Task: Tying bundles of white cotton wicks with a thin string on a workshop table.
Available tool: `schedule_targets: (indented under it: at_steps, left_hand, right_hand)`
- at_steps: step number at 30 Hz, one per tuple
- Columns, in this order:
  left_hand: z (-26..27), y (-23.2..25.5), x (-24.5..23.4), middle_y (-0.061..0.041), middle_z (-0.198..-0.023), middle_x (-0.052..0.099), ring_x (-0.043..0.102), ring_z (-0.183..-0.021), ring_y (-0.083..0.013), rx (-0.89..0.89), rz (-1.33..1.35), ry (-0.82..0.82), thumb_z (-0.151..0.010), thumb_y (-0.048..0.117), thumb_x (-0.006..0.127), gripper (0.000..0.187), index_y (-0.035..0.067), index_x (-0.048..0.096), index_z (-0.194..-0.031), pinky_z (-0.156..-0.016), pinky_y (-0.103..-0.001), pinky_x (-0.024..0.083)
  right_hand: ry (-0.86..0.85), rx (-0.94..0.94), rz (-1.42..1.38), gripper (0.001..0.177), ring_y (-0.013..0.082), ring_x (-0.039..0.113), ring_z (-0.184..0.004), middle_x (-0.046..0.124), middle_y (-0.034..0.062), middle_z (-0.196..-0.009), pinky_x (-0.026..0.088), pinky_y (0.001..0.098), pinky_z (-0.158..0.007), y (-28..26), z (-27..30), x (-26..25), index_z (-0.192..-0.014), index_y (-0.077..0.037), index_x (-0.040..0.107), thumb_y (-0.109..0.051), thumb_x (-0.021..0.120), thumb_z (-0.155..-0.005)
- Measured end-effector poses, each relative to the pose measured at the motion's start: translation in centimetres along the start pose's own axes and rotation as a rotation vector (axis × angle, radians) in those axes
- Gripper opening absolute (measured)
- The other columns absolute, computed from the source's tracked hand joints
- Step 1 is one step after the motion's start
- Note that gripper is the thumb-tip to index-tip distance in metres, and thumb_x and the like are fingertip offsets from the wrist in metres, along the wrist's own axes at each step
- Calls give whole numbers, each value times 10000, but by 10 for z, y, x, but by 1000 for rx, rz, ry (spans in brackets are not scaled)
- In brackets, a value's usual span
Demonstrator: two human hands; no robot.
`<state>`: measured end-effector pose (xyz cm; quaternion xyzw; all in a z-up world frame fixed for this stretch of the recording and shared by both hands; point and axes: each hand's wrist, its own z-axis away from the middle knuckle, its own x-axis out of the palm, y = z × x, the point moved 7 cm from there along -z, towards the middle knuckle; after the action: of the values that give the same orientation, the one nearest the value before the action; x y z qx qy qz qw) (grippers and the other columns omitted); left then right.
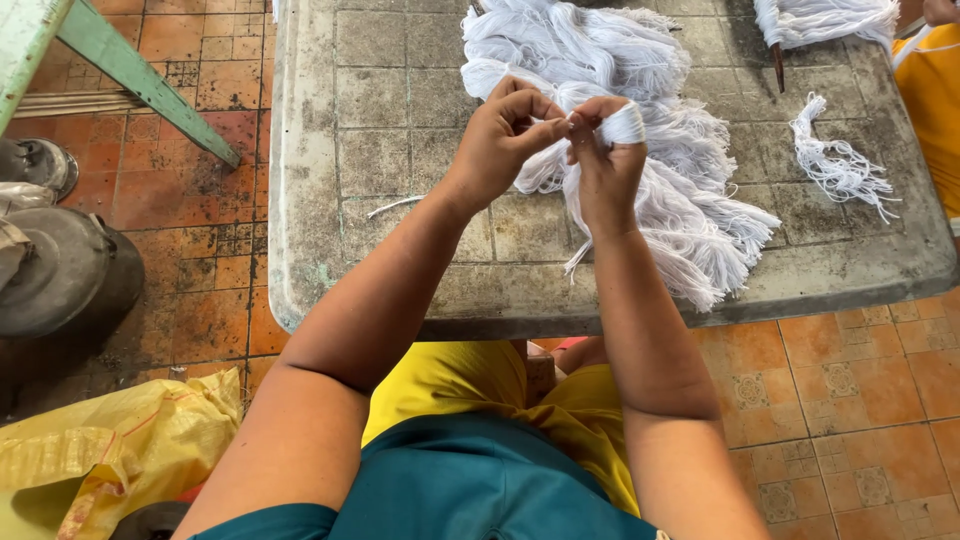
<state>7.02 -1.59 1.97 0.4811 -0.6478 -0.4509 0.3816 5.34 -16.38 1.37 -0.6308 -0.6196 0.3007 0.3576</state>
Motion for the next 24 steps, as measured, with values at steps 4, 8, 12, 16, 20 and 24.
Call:
schedule_targets:
  at_steps: [4,8,12,16,20,24]
  left_hand:
    - [-2,-5,-3,17,-956,539,557,-907,-109,27,39,33,-884,223,794,101,134,751,-904,-841,-249,558]
    - [-1,-5,-3,0,-964,565,596,-885,-110,20,74,39,-895,174,781,76,113,737,-901,-827,-240,567]
    - [0,-3,0,17,-843,646,571,-769,-75,6,91,15,-917,160,761,101,107,681,-884,-705,-212,508]
    - [0,-6,7,15,-860,633,573,-796,-86,-4,154,-52,-963,128,685,55,111,649,-924,-743,-215,501]
    - [5,6,6,-37,-901,743,695,-879,-115,-27,191,-32,-931,179,714,76,108,688,-941,-855,-255,549]
    - [2,-2,7,-52,-898,784,716,-894,-116,-29,318,-49,-869,216,802,168,77,753,-948,-883,-266,560]
  right_hand:
    - [4,-107,-18,150,144,516,-664,566,73,-979,474,265,-578,-16,-1,3,-950,-60,623,-57,772,-964]
    - [10,-81,-28,47,155,578,-792,598,84,-1036,516,258,-621,-15,3,2,-980,-32,684,8,680,-954]
    - [17,-246,193,113,218,613,-965,604,88,-992,542,343,-844,-31,1,4,-938,-45,664,-118,682,-1022]
    - [-11,-15,-160,144,128,556,-724,579,52,-944,491,250,-686,-8,-2,3,-970,-101,593,-218,628,-1047]
    - [-31,101,-352,152,133,577,-1070,582,-1,-1088,480,268,-885,-10,-2,6,-1033,-180,621,-328,595,-1049]
    - [-72,185,-533,132,191,562,-1233,554,-8,-1226,459,366,-1018,-5,-1,5,-999,-199,611,-323,622,-1044]
